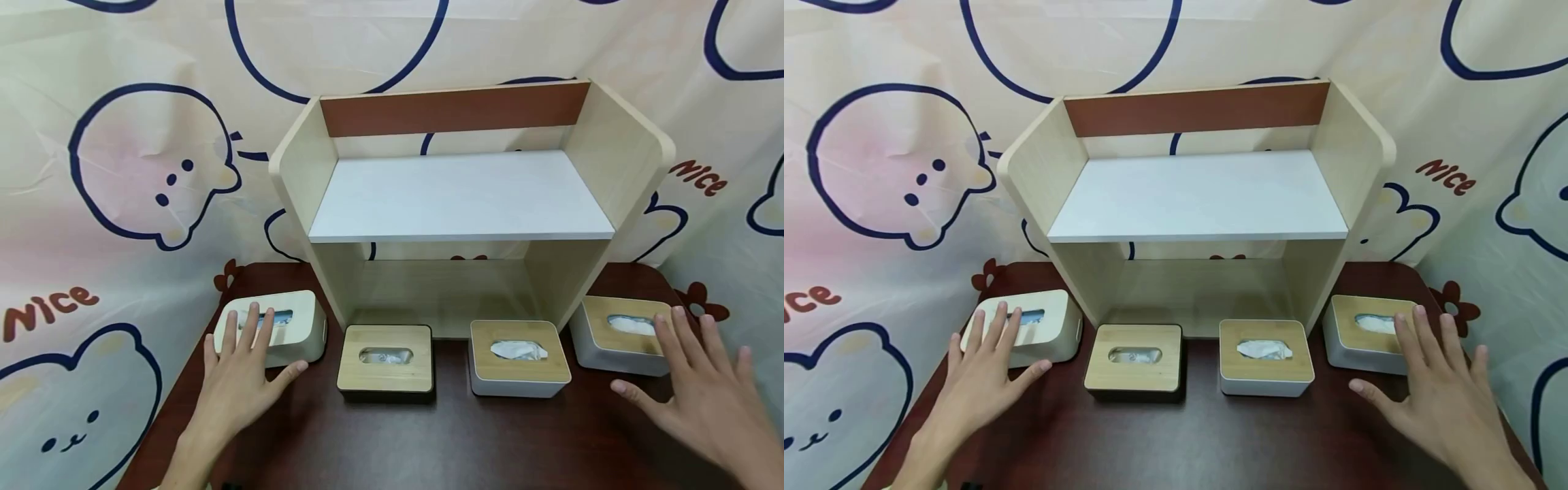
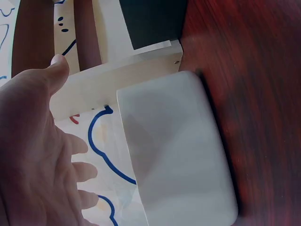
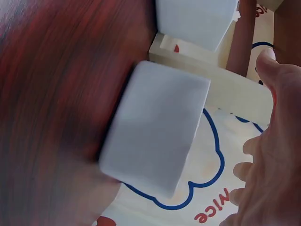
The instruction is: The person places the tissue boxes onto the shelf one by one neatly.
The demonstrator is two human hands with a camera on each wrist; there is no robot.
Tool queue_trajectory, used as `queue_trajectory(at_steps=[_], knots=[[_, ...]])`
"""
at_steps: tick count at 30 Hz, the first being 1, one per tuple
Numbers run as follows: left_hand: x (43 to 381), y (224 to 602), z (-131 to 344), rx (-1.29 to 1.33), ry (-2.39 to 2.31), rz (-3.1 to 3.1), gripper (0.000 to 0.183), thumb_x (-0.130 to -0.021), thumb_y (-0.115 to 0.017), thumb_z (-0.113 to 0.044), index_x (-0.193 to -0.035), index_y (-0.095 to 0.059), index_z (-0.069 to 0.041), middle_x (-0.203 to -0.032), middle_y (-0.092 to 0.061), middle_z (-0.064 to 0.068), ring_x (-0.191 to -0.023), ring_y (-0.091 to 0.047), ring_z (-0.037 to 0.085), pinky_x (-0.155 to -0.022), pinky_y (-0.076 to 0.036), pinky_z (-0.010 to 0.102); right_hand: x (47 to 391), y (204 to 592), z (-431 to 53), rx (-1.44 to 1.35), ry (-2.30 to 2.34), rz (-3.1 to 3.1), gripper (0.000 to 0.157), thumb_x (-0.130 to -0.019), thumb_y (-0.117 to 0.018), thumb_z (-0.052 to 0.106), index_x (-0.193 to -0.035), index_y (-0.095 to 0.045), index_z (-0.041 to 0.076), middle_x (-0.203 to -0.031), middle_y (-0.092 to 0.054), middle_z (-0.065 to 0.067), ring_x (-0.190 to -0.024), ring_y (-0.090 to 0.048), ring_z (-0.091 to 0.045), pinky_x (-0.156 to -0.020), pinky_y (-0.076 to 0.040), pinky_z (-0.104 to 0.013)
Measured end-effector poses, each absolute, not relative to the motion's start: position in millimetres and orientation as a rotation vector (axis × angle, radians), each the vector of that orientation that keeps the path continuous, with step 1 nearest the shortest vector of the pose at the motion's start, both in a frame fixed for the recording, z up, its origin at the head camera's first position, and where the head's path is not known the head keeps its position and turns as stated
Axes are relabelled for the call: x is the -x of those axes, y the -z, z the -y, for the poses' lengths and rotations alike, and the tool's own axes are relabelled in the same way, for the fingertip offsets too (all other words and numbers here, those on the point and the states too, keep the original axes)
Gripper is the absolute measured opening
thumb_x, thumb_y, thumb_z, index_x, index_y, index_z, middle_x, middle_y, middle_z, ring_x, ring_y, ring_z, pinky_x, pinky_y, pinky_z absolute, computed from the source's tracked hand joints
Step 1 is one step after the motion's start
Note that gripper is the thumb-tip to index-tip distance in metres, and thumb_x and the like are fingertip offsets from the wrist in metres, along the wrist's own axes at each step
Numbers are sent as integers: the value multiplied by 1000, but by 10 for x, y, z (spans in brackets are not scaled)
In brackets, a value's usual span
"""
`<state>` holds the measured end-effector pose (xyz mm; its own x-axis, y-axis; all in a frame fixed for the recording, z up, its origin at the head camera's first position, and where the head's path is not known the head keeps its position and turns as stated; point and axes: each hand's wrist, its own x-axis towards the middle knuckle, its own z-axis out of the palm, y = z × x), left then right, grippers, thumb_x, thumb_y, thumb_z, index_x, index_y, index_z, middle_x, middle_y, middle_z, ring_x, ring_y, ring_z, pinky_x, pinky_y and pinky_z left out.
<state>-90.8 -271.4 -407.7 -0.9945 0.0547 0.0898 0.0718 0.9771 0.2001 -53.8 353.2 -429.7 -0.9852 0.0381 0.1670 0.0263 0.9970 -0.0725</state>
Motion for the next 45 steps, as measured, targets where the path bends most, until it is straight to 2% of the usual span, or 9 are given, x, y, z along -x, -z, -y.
queue_trajectory(at_steps=[7, 15, 22, 28, 31, 35, 39, 42, 45], knots=[[852, 4073, 2668, 125, 320, 3050, 110, -96, -64, -73, -173, -19, -10, -180, -11, 22, -165, -4, 53, -124, -3, 84, 441, 4333, -3409, -85, -222, 2912, 128, -89, -74, 71, -172, -4, 4, -180, 12, -18, -165, 16, -48, -124, 13, -80], [752, 4083, 2595, 177, 355, 3033, 105, -98, -59, -75, -173, -21, -12, -180, -15, 20, -166, -9, 51, -124, -12, 82, 373, 4381, -3195, -135, -266, 2976, 128, -89, -75, 70, -172, -5, 0, -178, 2, -30, -166, 18, -45, -126, 31, -50], [686, 4105, 2496, 227, 462, 3012, 100, -100, -61, -70, -173, -22, -12, -179, -22, 20, -165, -15, 50, -125, -15, 80, 287, 4404, -2981, -206, -467, 2989, 122, -91, -79, 62, -174, -5, 13, -182, 4, -15, -168, 16, -33, -127, 29, -34], [651, 4137, 2419, 242, 542, 2976, 99, -99, -65, -67, -172, -26, -12, -178, -26, 19, -164, -18, 49, -126, -19, 76, 272, 4340, -2807, -201, -646, 3027, 122, -91, -81, 60, -175, 0, 25, -184, 2, -8, -170, 6, -33, -120, -23, -83], [632, 4155, 2378, 255, 593, 2951, 97, -99, -68, -63, -171, -28, -11, -178, -26, 18, -165, -19, 48, -127, -22, 75, 264, 4298, -2717, -216, -683, 3021, 121, -90, -82, 59, -175, -1, 29, -184, 0, -4, -170, 2, -29, -99, -42, -84], [597, 4176, 2323, 260, 648, 2920, 94, -99, -71, -58, -171, -30, -13, -179, -26, 14, -164, -22, 46, -124, -30, 74, 244, 4283, -2598, -277, -737, 2956, 118, -90, -85, 53, -175, -6, 32, -184, -5, 2, -170, 2, -16, -101, -44, -80], [555, 4192, 2269, 260, 696, 2895, 92, -100, -72, -55, -171, -30, -15, -178, -29, 12, -162, -29, 46, -119, -39, 73, 233, 4294, -2479, -372, -759, 2854, 117, -88, -88, 47, -175, -11, 29, -183, -10, 3, -168, 2, -5, -136, -23, -34], [533, 4206, 2234, 272, 736, 2874, 91, -100, -74, -52, -171, -30, -15, -177, -30, 12, -161, -32, 43, -116, -43, 70, 244, 4304, -2390, -448, -765, 2768, 117, -86, -91, 42, -174, -16, 25, -182, -16, -1, -167, -2, 0, -115, -1, 4], [523, 4225, 2209, 292, 766, 2851, 90, -100, -75, -48, -172, -29, -16, -177, -32, 12, -161, -35, 39, -116, -46, 67, 256, 4302, -2296, -476, -779, 2733, 116, -86, -91, 41, -174, -17, 24, -182, -19, -3, -165, -5, 3, -114, -4, 6]])
